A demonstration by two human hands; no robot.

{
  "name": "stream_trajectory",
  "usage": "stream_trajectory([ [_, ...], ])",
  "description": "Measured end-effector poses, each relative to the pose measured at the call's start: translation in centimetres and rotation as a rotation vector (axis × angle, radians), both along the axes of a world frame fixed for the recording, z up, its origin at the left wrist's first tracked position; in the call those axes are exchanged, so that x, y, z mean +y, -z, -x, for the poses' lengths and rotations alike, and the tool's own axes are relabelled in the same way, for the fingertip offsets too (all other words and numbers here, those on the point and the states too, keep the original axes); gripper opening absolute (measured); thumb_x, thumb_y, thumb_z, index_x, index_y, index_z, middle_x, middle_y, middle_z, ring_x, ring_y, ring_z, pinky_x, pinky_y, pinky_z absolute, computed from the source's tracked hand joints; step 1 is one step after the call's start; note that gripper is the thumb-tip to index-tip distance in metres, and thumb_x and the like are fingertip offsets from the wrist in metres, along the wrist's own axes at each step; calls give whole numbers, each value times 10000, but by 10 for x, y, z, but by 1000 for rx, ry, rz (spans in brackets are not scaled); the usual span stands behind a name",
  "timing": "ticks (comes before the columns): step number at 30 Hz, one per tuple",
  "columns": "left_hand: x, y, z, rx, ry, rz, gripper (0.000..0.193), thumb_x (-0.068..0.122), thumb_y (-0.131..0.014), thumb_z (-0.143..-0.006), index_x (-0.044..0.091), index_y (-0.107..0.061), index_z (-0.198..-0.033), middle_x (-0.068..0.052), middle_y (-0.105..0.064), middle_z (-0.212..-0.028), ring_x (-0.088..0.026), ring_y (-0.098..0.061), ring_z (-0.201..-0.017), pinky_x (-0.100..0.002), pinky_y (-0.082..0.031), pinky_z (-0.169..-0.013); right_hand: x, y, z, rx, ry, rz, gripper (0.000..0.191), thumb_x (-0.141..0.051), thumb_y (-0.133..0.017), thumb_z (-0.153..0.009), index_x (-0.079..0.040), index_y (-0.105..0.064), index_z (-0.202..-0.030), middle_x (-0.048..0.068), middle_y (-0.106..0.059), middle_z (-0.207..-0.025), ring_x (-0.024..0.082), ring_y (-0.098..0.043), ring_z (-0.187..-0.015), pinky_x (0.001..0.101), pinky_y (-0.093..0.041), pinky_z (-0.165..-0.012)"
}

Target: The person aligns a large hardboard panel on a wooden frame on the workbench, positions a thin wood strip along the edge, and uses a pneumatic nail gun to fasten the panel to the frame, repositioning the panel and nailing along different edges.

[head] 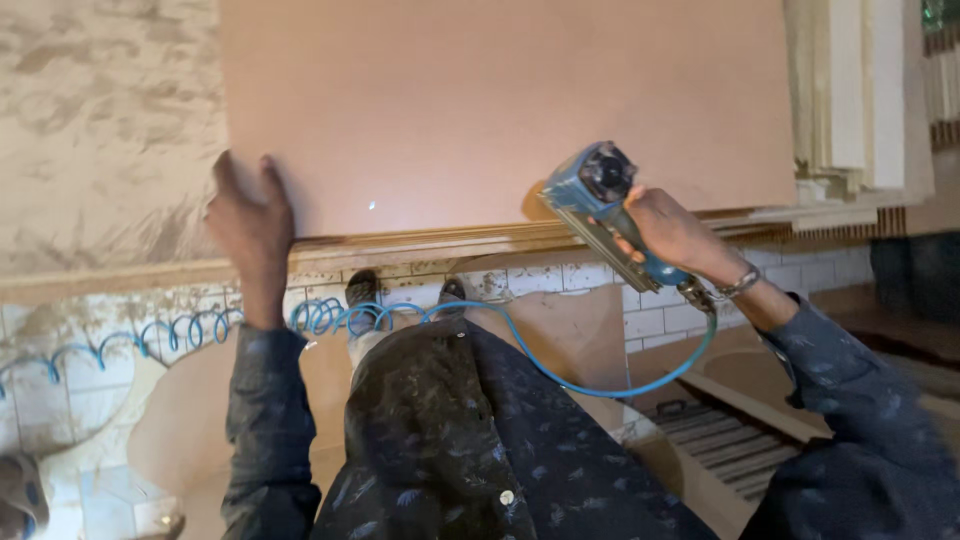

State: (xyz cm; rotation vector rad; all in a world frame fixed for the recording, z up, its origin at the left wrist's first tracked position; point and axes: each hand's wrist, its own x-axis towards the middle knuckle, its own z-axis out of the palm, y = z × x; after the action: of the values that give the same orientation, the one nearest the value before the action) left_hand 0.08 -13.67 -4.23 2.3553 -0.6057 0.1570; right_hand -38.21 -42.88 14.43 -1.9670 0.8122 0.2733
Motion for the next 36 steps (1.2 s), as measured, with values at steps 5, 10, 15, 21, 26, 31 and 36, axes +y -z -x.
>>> stream_trajectory([
  [5, 4, -2, 4, 6, 46, 25, 492, 337, -668, -1081, -49, -595, -1378, -341, -714, -996, -509, -704, -917, -574, -549, -791, -5, -6, 60, 36, 359, 69, 860, -638, -124, -1040, 24, -672, -1069, 47, -555, -610, 154, -517, -491, 322, -448, -480],
  [10, 6, -8, 7, -48, 116, 69, 470, 226, -621, -1043, -62, -578, -1412, -320, -723, -1167, -483, -717, -1021, -533, -567, -867, -11, 2, 78, -24, 552, -107, 884, -673, -100, -1030, 12, -657, -1072, 36, -525, -613, 141, -485, -486, 288, -442, -475],
  [15, 4, -19, 12, 47, 91, 94, 486, 246, -632, -1043, -36, -603, -1437, -312, -722, -1115, -465, -725, -995, -515, -573, -838, -16, -1, 74, -34, 529, -144, 876, -705, -146, -1010, 8, -647, -1100, 38, -513, -636, 134, -472, -496, 275, -440, -475],
  [21, 3, -22, 13, 18, 89, 95, 475, 253, -631, -1050, -38, -607, -1425, -309, -726, -1111, -474, -720, -977, -520, -570, -816, -22, -5, 65, -78, 509, -205, 929, -743, -148, -991, 27, -650, -1121, 28, -513, -647, 110, -458, -522, 255, -412, -470],
  [26, 2, -19, 12, 10, 77, 71, 469, 286, -646, -1062, -44, -609, -1393, -311, -724, -1067, -477, -718, -939, -525, -566, -786, -28, -3, 56, -42, 466, -209, 966, -777, -146, -949, 29, -655, -1111, 30, -497, -630, 112, -450, -503, 253, -415, -462],
  [31, 1, -15, 11, -43, 77, 82, 472, 276, -642, -1060, -53, -606, -1396, -309, -724, -1088, -481, -717, -954, -528, -563, -802, -22, -16, 45, -60, 454, -265, 935, -750, -122, -974, 11, -646, -1114, 16, -484, -632, 107, -448, -500, 258, -412, -459],
  [36, 3, -13, 9, -33, 61, 49, 491, 278, -658, -1047, -72, -594, -1386, -308, -724, -1038, -486, -713, -919, -543, -551, -782, -4, -9, 17, 97, 324, -110, 900, -681, -107, -996, 17, -671, -1052, 24, -532, -608, 126, -485, -475, 291, -479, -464],
])
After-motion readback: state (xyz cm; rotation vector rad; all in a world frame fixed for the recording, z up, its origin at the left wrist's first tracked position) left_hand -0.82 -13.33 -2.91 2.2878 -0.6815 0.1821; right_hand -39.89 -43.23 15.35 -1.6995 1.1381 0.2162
